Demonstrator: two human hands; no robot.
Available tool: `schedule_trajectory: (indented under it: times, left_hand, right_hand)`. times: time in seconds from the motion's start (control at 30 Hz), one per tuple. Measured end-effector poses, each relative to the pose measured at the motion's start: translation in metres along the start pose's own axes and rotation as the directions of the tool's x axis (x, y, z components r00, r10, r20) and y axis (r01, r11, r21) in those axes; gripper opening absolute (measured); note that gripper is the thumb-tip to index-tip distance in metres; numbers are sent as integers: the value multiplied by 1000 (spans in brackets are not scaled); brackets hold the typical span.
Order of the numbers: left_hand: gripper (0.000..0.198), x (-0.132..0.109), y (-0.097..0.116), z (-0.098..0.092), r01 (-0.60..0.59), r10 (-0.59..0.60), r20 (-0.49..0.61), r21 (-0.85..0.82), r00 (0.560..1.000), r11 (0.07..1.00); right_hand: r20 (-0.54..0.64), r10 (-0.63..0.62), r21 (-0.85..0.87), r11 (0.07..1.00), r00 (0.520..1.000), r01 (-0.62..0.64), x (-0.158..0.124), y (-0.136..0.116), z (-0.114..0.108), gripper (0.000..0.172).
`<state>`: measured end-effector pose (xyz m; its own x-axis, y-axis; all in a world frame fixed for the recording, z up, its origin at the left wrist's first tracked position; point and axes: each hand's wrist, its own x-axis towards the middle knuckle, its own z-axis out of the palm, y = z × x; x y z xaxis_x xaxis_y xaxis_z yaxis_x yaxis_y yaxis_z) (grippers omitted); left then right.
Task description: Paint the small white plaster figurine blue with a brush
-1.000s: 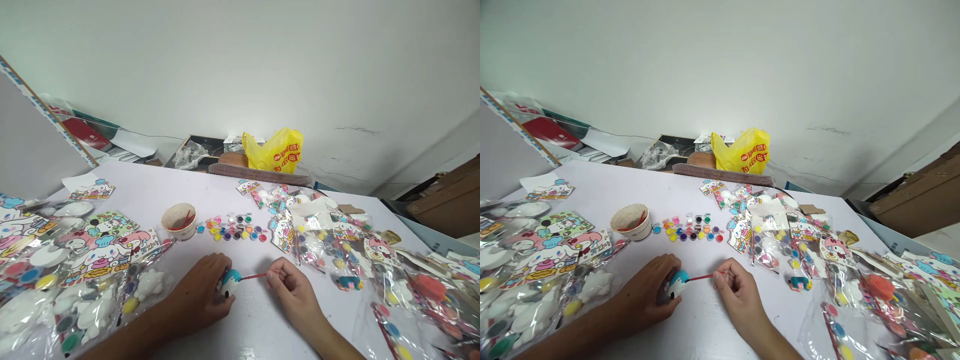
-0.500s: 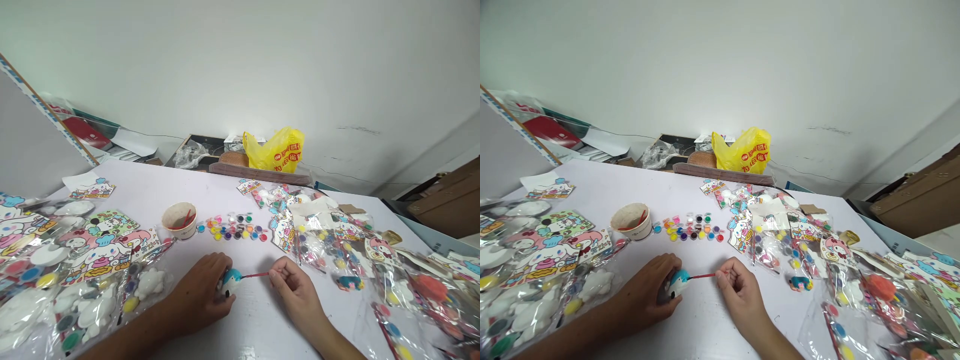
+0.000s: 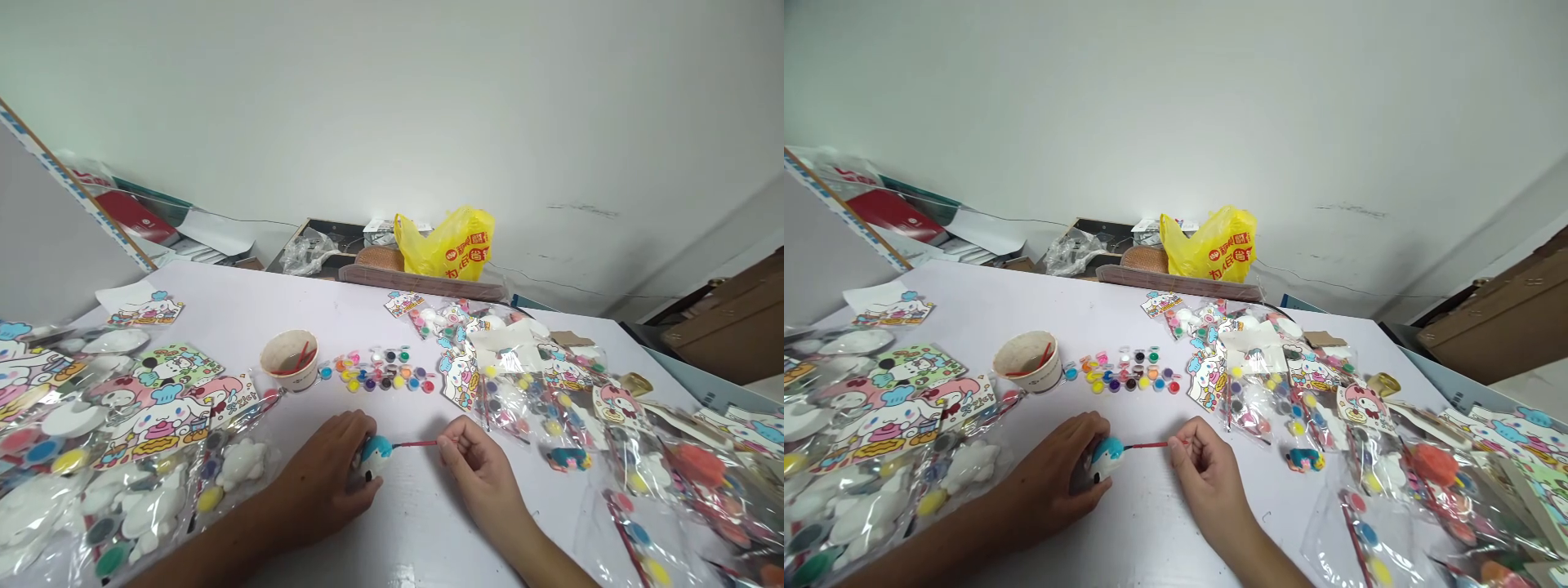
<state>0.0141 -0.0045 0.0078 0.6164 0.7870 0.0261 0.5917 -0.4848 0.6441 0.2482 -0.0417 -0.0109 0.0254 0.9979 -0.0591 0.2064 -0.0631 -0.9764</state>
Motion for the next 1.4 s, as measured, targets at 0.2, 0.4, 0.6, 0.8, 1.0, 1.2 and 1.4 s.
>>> schedule_trajectory:
  times: [0.2, 0.4, 0.6, 0.8, 1.0, 1.2, 1.4]
  left_hand:
    - [21, 0, 1, 0, -1, 1, 3, 1, 1000, 1000]
    - [22, -1, 0, -1, 3, -3, 6, 0, 1000, 1000]
    - [22, -1, 1, -1, -2, 2, -1, 2, 1000, 1000]
    - [22, 0, 0, 0, 0, 0, -1, 2, 1000, 1000]
    - [22, -1, 0, -1, 0, 0, 11, -2, 1000, 1000]
    - [21, 0, 1, -2, 15, -15, 26, -10, 1000, 1000]
    - [21, 1, 1, -3, 22, -22, 31, -11, 999, 1000]
  right_hand:
    - [38, -7, 6, 1000, 999, 7, 0, 0, 0, 40]
    - [-14, -8, -6, 1000, 1000, 8, 0, -2, 0, 40]
    - [3, -12, -18, 1000, 1000, 12, 0, 0, 0, 41]
    - [41, -13, 0, 1000, 999, 13, -1, 1, -1, 40]
    - [0, -16, -24, 1000, 1000, 16, 0, 0, -1, 42]
    - [37, -14, -42, 999, 999, 15, -1, 1, -2, 40]
    - [22, -12, -29, 1000, 1000, 12, -1, 0, -1, 42]
